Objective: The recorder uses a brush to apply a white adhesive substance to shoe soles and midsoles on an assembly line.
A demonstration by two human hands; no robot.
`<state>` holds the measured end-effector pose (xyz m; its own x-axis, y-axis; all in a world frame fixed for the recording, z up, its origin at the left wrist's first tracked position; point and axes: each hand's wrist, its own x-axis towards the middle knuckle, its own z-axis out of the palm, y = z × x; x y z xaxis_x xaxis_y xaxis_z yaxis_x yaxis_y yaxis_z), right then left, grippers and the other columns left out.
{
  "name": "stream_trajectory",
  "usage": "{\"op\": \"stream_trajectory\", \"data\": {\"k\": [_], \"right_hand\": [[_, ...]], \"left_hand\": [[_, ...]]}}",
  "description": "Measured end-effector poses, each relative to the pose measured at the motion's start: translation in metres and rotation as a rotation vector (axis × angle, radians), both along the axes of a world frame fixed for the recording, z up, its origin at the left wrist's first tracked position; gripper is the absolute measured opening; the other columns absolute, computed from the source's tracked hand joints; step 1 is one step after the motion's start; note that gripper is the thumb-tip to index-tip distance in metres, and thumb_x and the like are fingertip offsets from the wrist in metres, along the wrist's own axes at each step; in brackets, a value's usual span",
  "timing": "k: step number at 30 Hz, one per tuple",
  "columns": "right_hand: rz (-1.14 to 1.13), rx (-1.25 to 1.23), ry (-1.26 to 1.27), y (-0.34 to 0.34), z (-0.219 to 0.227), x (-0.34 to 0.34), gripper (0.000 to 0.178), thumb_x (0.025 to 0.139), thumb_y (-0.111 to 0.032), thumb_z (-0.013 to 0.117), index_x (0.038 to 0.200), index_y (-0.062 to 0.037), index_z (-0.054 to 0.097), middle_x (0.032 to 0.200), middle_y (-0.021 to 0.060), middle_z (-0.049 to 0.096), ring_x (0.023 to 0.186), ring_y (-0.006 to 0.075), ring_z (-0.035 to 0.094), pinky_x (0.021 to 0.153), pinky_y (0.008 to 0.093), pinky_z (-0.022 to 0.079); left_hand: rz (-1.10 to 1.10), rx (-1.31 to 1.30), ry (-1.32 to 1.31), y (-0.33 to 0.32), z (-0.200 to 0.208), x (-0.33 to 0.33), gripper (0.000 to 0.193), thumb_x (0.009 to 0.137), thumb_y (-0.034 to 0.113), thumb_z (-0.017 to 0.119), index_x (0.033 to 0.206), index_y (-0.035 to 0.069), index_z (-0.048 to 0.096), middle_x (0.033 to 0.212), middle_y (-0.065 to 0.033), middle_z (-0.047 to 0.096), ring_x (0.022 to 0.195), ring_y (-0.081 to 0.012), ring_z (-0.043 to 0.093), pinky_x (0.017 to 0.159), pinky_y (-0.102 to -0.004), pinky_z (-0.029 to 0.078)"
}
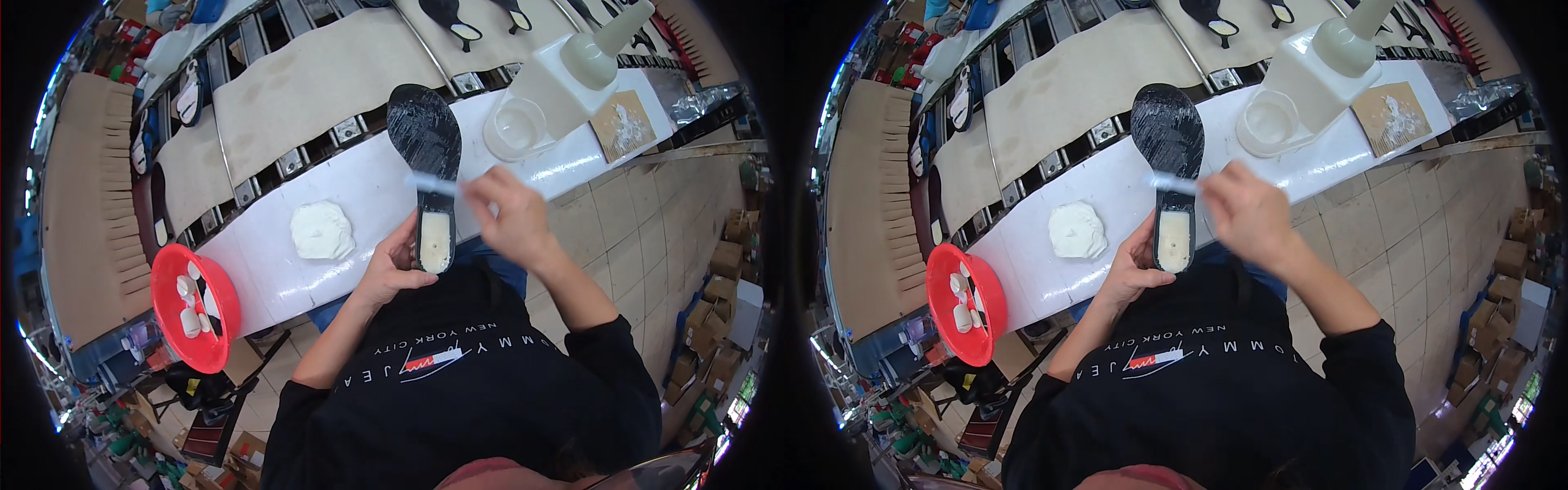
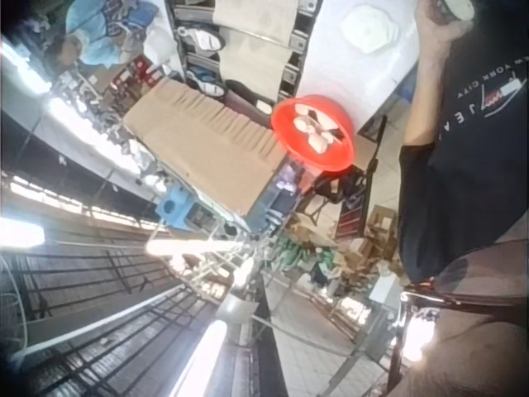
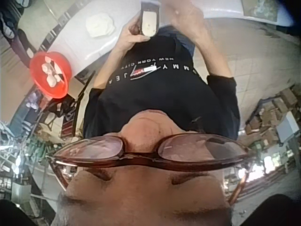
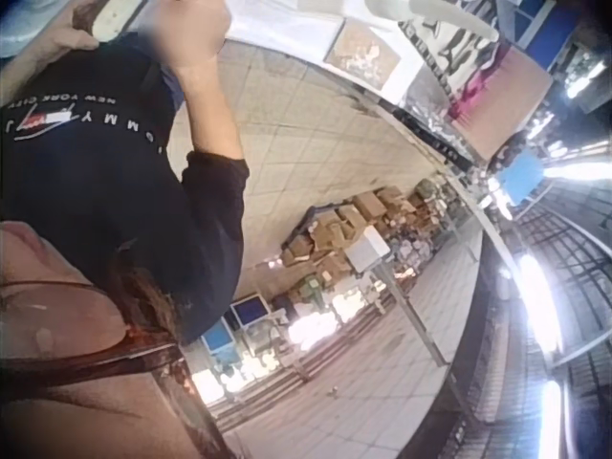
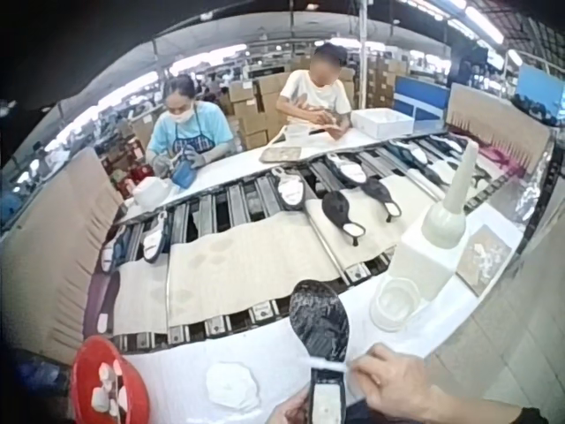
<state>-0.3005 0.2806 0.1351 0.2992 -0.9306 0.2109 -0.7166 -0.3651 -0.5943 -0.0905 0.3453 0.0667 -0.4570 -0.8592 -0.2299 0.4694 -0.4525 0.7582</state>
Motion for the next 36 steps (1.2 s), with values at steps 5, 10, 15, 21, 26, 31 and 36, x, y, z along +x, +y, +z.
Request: {"op": "stream_trajectory", "data": {"k": [5,10,15,21,26,31,36], "right_hand": [[-0.177,-0.003,-0.140,-0.007,0.004,-0.012,0.009,0.081,-0.010,0.065,0.091,-0.0110,0.067,0.082,0.0088,0.059,0.068,0.0307,0.062,0.059,0.0397,0.051],[0.131,-0.010,-0.099,0.029,0.016,-0.002,0.011,0.080,-0.010,0.066,0.091,-0.0098,0.065,0.081,0.0102,0.058,0.067,0.0327,0.062,0.059,0.0412,0.050],[-0.101,0.056,-0.060,0.013,0.012,-0.016,0.012,0.079,-0.008,0.067,0.091,-0.0100,0.066,0.080,0.0087,0.058,0.067,0.0304,0.063,0.059,0.0379,0.050],[0.041,0.027,-0.157,0.027,0.027,-0.011,0.010,0.079,-0.007,0.067,0.088,-0.0087,0.068,0.078,0.0080,0.059,0.066,0.0286,0.063,0.056,0.0343,0.049],[0.161,0.074,-0.156,0.030,0.027,-0.010,0.013,0.077,-0.006,0.069,0.089,-0.0089,0.069,0.082,0.0084,0.062,0.066,0.0272,0.063,0.057,0.0336,0.049],[0.086,0.182,-0.356,0.030,0.038,-0.007,0.014,0.074,-0.004,0.070,0.087,-0.0094,0.070,0.077,0.0070,0.059,0.063,0.0240,0.060,0.057,0.0320,0.047],[0.275,0.124,-0.294,0.033,0.030,-0.003,0.015,0.074,-0.003,0.070,0.087,-0.0097,0.070,0.077,0.0071,0.059,0.064,0.0218,0.061,0.056,0.0300,0.047]], "left_hand": [[0.039,-0.040,-0.004,-0.003,0.006,-0.004,0.102,0.064,-0.009,0.072,0.151,0.006,0.021,0.138,-0.0082,0.047,0.119,-0.0186,0.051,0.094,-0.0305,0.046],[0.082,0.013,-0.023,-0.009,0.008,-0.002,0.102,0.063,-0.009,0.072,0.151,0.004,0.021,0.137,-0.0096,0.047,0.117,-0.0184,0.052,0.091,-0.0291,0.046],[0.120,0.006,0.027,-0.014,0.011,-0.005,0.103,0.061,-0.011,0.072,0.150,0.002,0.021,0.136,-0.0108,0.048,0.114,-0.0179,0.054,0.085,-0.0265,0.049],[0.093,-0.126,-0.051,-0.022,0.012,0.000,0.103,0.060,-0.013,0.073,0.149,0.000,0.023,0.145,-0.0113,0.041,0.127,-0.0191,0.046,0.100,-0.0324,0.041],[0.224,-0.151,-0.131,-0.026,-0.004,0.005,0.093,0.063,-0.013,0.073,0.145,0.000,0.032,0.129,-0.0123,0.056,0.111,-0.0220,0.060,0.096,-0.0355,0.049],[0.258,-0.209,-0.191,-0.030,0.003,0.009,0.072,0.072,-0.009,0.072,0.138,0.000,0.044,0.116,-0.0114,0.065,0.098,-0.0172,0.066,0.087,-0.0332,0.055],[0.203,-0.235,-0.219,-0.034,0.013,0.015,0.073,0.073,-0.012,0.070,0.140,-0.002,0.041,0.124,-0.0102,0.061,0.105,-0.0151,0.062,0.090,-0.0298,0.052]]}}
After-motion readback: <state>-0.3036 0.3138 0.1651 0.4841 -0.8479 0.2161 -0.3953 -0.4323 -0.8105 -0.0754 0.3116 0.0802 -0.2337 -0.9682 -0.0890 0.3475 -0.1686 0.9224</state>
